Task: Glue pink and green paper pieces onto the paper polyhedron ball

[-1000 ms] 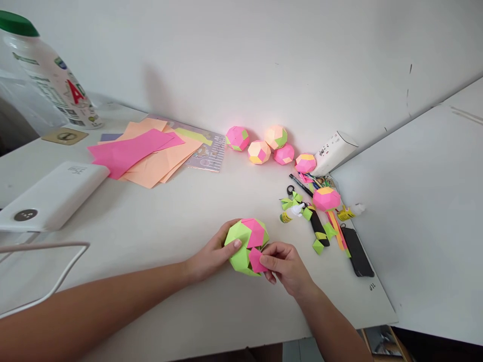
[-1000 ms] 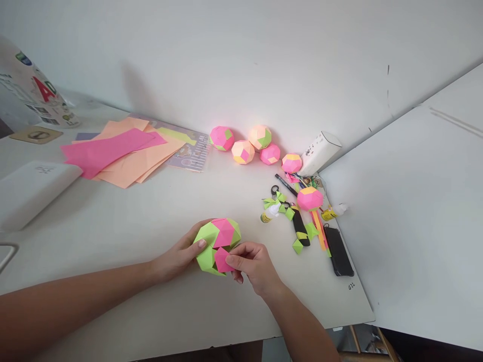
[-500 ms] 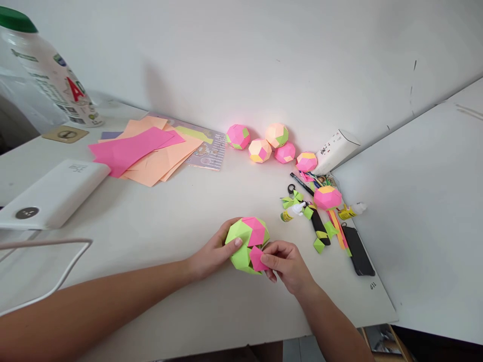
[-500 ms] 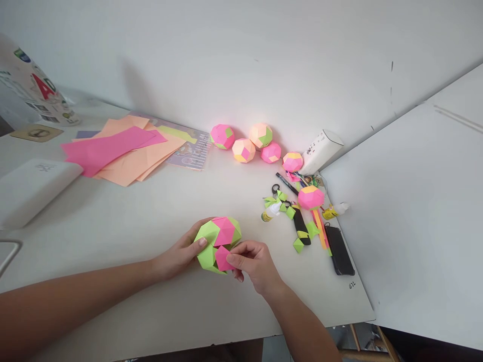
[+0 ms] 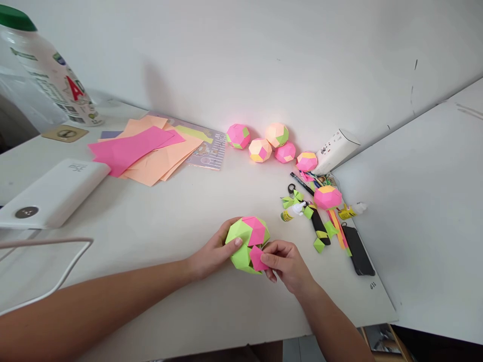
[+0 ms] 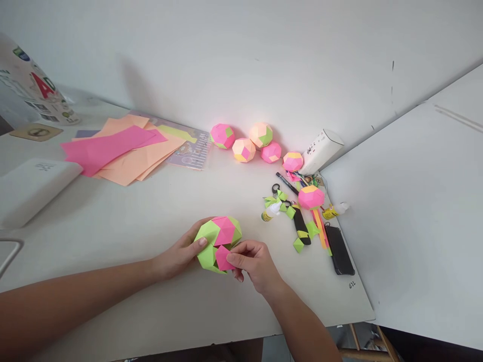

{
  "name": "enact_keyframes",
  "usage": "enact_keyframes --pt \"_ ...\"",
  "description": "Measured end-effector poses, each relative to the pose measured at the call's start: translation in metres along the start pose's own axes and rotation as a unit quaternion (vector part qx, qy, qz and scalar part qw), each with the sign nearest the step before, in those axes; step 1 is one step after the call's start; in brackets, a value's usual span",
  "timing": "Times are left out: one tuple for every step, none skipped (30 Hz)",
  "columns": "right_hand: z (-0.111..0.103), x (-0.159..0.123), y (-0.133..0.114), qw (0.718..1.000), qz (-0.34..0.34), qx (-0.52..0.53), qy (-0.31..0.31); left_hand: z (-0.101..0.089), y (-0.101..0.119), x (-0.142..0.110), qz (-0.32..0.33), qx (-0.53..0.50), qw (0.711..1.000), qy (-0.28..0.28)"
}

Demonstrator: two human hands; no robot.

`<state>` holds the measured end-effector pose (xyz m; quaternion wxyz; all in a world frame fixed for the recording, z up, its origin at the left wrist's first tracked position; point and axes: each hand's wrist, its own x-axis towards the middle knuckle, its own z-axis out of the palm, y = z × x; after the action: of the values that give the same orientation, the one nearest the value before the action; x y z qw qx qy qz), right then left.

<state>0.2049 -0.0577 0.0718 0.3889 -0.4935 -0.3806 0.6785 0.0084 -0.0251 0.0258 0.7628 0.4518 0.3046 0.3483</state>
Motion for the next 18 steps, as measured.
enact_keyframes --pt "0.0 0.0002 0.0001 1.0 0.001 0.001 -0.002 0.0 0.0001 0.0 0.0 -0.001 1.0 -0.001" --pt "0.0001 0.0003 0.0002 1.0 0.003 0.002 -0.002 0.0001 0.0003 -0.0001 -0.001 -0.002 1.0 -0.001" --pt "0.0003 0.0004 0.0001 1.0 0.003 0.003 -0.003 0.0001 0.0005 -0.0002 -0.001 -0.003 1.0 -0.001" --pt "0.0004 0.0004 -0.0001 1.0 0.004 0.004 -0.003 0.0002 0.0009 -0.0003 -0.002 -0.003 1.0 -0.001" --pt "0.0006 0.0003 -0.0004 1.0 0.004 0.004 -0.002 0.0003 0.0012 -0.0004 -0.003 -0.003 1.0 0.0" --pt "0.0008 0.0001 -0.0007 1.0 0.004 0.004 0.0 0.0004 0.0016 -0.0005 -0.005 -0.002 1.0 0.0" --pt "0.0009 0.0 -0.0011 1.0 0.005 0.005 0.002 0.0004 0.0018 -0.0005 -0.006 -0.001 1.0 0.0" --pt "0.001 -0.0002 -0.0014 1.0 0.005 0.004 0.003 0.0005 0.002 -0.0006 -0.007 0.0 1.0 0.001" --pt "0.0011 -0.0002 -0.0017 1.0 0.006 0.004 0.004 0.0006 0.0021 -0.0006 -0.007 0.001 1.0 0.001" --pt "0.0012 -0.0002 -0.0019 1.0 0.006 0.005 0.005 0.0007 0.0021 -0.0006 -0.007 0.002 1.0 0.0" --pt "0.0012 -0.0002 -0.002 1.0 0.006 0.005 0.005 0.0008 0.002 -0.0006 -0.006 0.002 1.0 0.001" --pt "0.0012 -0.0001 -0.002 1.0 0.007 0.004 0.005 0.0009 0.002 -0.0006 -0.006 0.0 1.0 0.0" --pt "0.0013 -0.0001 -0.0018 1.0 0.007 0.002 0.006 0.001 0.0019 -0.0006 -0.006 -0.001 1.0 -0.001" --pt "0.0012 -0.0001 -0.0015 1.0 0.007 -0.001 0.009 0.001 0.0019 -0.0005 -0.007 -0.002 1.0 -0.004" --pt "0.0012 -0.0001 -0.001 1.0 0.005 -0.003 0.013 0.001 0.0019 -0.0003 -0.007 -0.001 1.0 -0.008" --pt "0.0011 -0.0001 -0.0003 1.0 0.003 -0.005 0.018 0.0009 0.0018 -0.0001 -0.005 0.001 1.0 -0.012" --pt "0.0009 -0.0001 0.0005 1.0 0.0 -0.006 0.022 0.0008 0.0016 0.0001 -0.003 0.005 1.0 -0.019" --pt "0.0007 -0.0001 0.0014 1.0 -0.003 -0.008 0.027 0.0007 0.0013 0.0004 0.001 0.009 1.0 -0.023"
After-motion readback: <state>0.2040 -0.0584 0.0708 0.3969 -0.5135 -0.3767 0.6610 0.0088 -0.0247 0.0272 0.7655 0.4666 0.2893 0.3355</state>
